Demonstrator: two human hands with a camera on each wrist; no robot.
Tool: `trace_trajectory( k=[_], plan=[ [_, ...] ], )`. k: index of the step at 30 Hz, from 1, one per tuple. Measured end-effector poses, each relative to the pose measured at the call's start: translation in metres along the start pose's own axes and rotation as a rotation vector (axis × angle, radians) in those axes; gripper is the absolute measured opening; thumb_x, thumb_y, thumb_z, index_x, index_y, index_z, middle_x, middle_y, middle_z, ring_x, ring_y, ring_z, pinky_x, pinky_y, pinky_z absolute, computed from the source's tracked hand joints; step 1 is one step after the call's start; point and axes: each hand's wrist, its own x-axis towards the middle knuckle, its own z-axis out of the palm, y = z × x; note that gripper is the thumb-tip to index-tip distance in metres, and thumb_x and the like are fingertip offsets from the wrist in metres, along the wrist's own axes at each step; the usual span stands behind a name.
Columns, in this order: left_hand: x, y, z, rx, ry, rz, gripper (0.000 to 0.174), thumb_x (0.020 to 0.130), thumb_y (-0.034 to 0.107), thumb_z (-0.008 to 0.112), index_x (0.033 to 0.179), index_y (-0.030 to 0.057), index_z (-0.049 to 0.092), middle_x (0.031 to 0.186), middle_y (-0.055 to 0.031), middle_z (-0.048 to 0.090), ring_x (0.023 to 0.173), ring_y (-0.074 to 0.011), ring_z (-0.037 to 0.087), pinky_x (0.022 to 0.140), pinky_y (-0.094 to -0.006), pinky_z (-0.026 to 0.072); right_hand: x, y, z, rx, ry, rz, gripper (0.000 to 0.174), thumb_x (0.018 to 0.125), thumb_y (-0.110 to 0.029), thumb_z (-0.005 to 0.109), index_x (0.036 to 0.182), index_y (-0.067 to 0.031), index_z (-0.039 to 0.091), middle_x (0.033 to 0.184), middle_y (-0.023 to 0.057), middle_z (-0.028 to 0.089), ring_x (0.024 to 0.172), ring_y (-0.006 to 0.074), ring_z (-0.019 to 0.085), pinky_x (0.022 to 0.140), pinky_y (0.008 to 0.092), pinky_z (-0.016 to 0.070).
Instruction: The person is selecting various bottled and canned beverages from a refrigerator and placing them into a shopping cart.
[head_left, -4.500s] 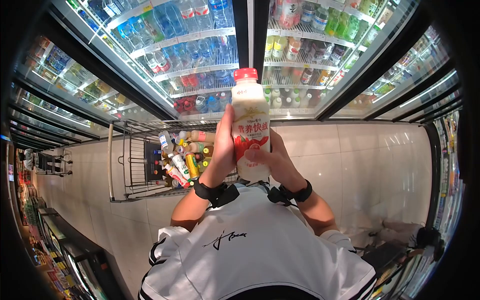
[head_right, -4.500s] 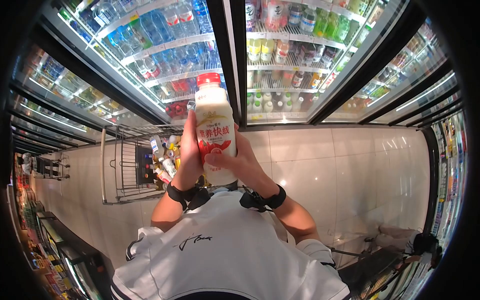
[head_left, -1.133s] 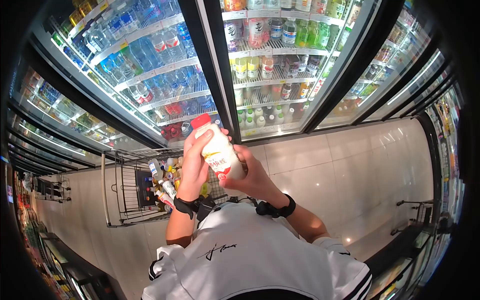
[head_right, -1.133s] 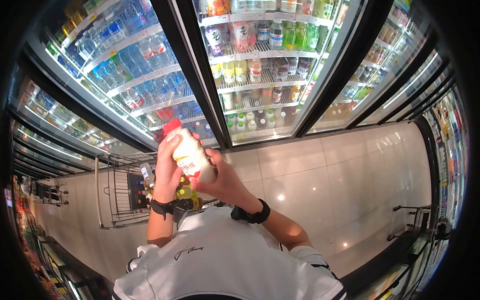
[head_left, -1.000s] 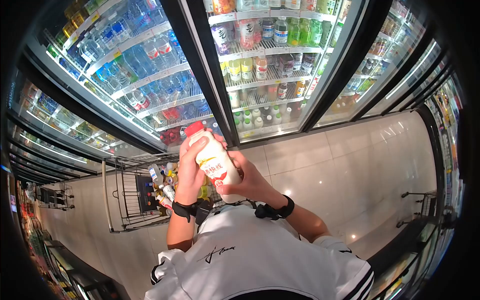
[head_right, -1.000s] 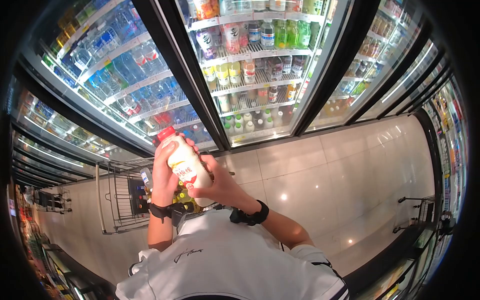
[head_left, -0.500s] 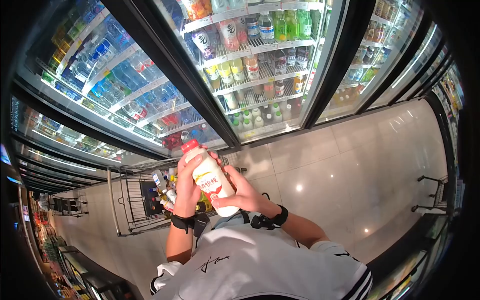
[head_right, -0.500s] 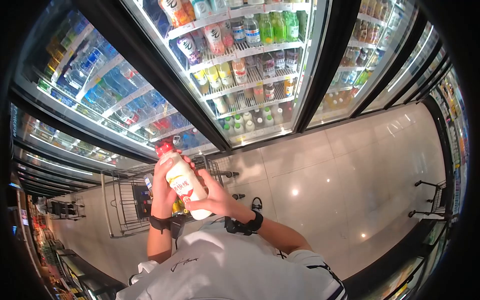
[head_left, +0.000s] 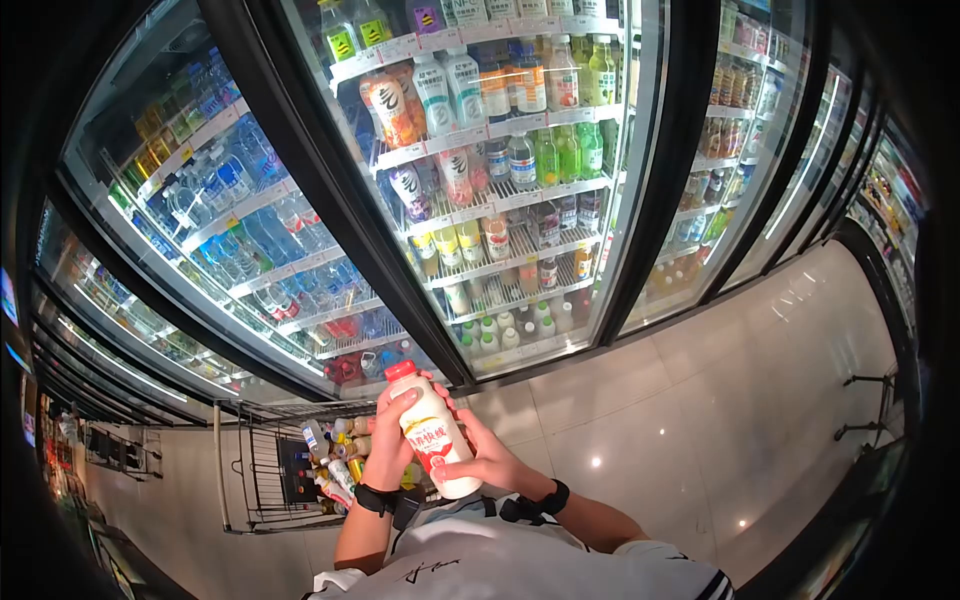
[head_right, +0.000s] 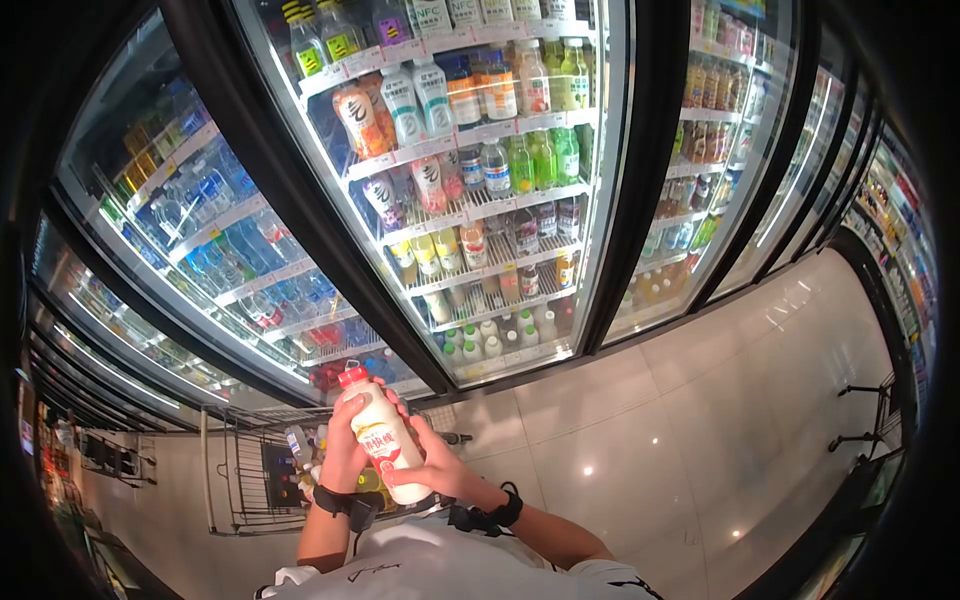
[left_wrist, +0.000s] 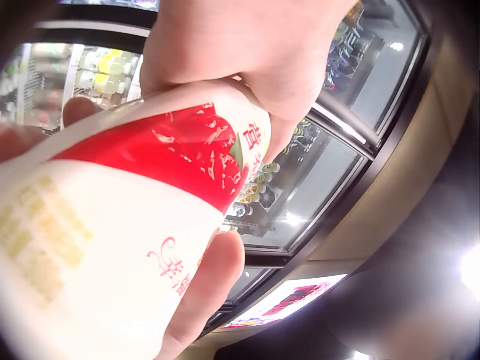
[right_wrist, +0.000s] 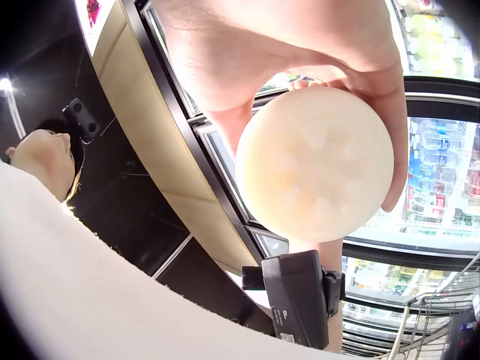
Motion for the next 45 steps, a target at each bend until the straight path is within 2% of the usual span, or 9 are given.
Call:
trace_trajectory(
  k=[6, 13, 18, 22, 27, 30, 34, 39, 45],
  plan=[
    [0.004, 0.001, -0.014, -0.029, -0.055, -0.056, 0.040, 0.085, 0.027, 0.065, 0.114, 0.0022, 0.053, 0.095, -0.0177, 0.063, 0.085, -0.0315, 0.065, 0.080, -0.0439, 0.0562, 0.004, 0.007, 0.006, 0.022, 0.030, 0.045, 0.077, 0.074, -0.008, 0.082, 0.133, -0.0015, 0.034, 0.119, 0.0108, 0.057, 0.111, 0.0172, 0.058, 0.092, 0.0350, 0.0494],
    [0.010, 0.014, -0.038, -0.156, -0.132, -0.081, 0.038, 0.088, 0.024, 0.061, 0.116, -0.0001, 0.052, 0.097, -0.0202, 0.064, 0.088, -0.0333, 0.066, 0.081, -0.0449, 0.0567, 0.021, 0.006, 0.028, -0.086, 0.130, 0.108, 0.081, 0.072, -0.013, 0.083, 0.134, 0.0003, 0.033, 0.119, 0.0116, 0.056, 0.109, 0.0180, 0.058, 0.090, 0.0332, 0.0489],
    [0.003, 0.034, -0.072, -0.241, -0.122, -0.062, 0.039, 0.089, 0.026, 0.060, 0.114, -0.0023, 0.052, 0.098, -0.0224, 0.063, 0.092, -0.0349, 0.066, 0.082, -0.0460, 0.0569, 0.045, 0.018, 0.055, -0.176, 0.140, 0.146, 0.081, 0.076, -0.016, 0.082, 0.139, -0.0073, 0.031, 0.115, 0.0120, 0.059, 0.106, 0.0182, 0.059, 0.088, 0.0336, 0.0494],
    [-0.022, 0.058, -0.112, 0.180, 0.008, 0.051, 0.039, 0.092, 0.028, 0.056, 0.114, -0.0043, 0.057, 0.111, -0.0166, 0.066, 0.099, -0.0228, 0.065, 0.089, -0.0342, 0.0519, 0.062, 0.039, 0.075, -0.252, 0.074, 0.275, 0.082, 0.073, -0.018, 0.084, 0.137, -0.0043, 0.035, 0.116, 0.0116, 0.058, 0.109, 0.0181, 0.057, 0.093, 0.0324, 0.0474],
    [-0.049, 0.068, -0.157, 0.265, 0.138, 0.023, 0.046, 0.098, 0.040, 0.043, 0.108, -0.0006, 0.062, 0.102, -0.0123, 0.067, 0.097, -0.0189, 0.063, 0.087, -0.0325, 0.0488, 0.079, 0.069, 0.100, -0.212, 0.023, 0.385, 0.079, 0.074, -0.020, 0.083, 0.135, -0.0040, 0.035, 0.115, 0.0126, 0.060, 0.107, 0.0197, 0.060, 0.093, 0.0327, 0.0479],
    [-0.053, 0.070, -0.175, 0.054, 0.156, -0.008, 0.057, 0.102, 0.052, 0.033, 0.108, 0.0009, 0.058, 0.100, -0.0152, 0.065, 0.095, -0.0245, 0.063, 0.084, -0.0365, 0.0528, 0.088, 0.080, 0.112, -0.218, 0.005, 0.380, 0.078, 0.074, -0.020, 0.083, 0.134, -0.0050, 0.035, 0.115, 0.0128, 0.060, 0.107, 0.0193, 0.060, 0.092, 0.0329, 0.0490],
    [-0.056, 0.079, -0.178, -0.178, 0.114, -0.006, 0.059, 0.102, 0.053, 0.031, 0.109, 0.0008, 0.057, 0.101, -0.0167, 0.064, 0.093, -0.0280, 0.063, 0.081, -0.0392, 0.0556, 0.096, 0.073, 0.124, -0.214, 0.014, 0.376, 0.079, 0.074, -0.019, 0.083, 0.134, -0.0040, 0.035, 0.117, 0.0122, 0.060, 0.107, 0.0186, 0.060, 0.092, 0.0318, 0.0487],
    [-0.053, 0.078, -0.192, -0.396, 0.012, -0.088, 0.052, 0.101, 0.047, 0.041, 0.117, -0.0006, 0.056, 0.105, -0.0187, 0.065, 0.096, -0.0287, 0.066, 0.085, -0.0394, 0.0550, 0.096, 0.091, 0.130, -0.186, 0.099, 0.319, 0.082, 0.071, -0.020, 0.086, 0.134, -0.0026, 0.037, 0.117, 0.0138, 0.060, 0.106, 0.0203, 0.061, 0.092, 0.0338, 0.0495],
    [-0.058, 0.069, -0.206, 0.204, 0.292, -0.084, 0.037, 0.090, 0.033, 0.064, 0.104, -0.0007, 0.063, 0.093, -0.0047, 0.066, 0.087, -0.0110, 0.062, 0.076, -0.0281, 0.0500, 0.103, 0.104, 0.126, -0.262, 0.192, 0.445, 0.073, 0.066, -0.002, 0.077, 0.129, -0.0027, 0.041, 0.109, 0.0143, 0.063, 0.102, 0.0227, 0.064, 0.089, 0.0362, 0.0517]
  ],
)
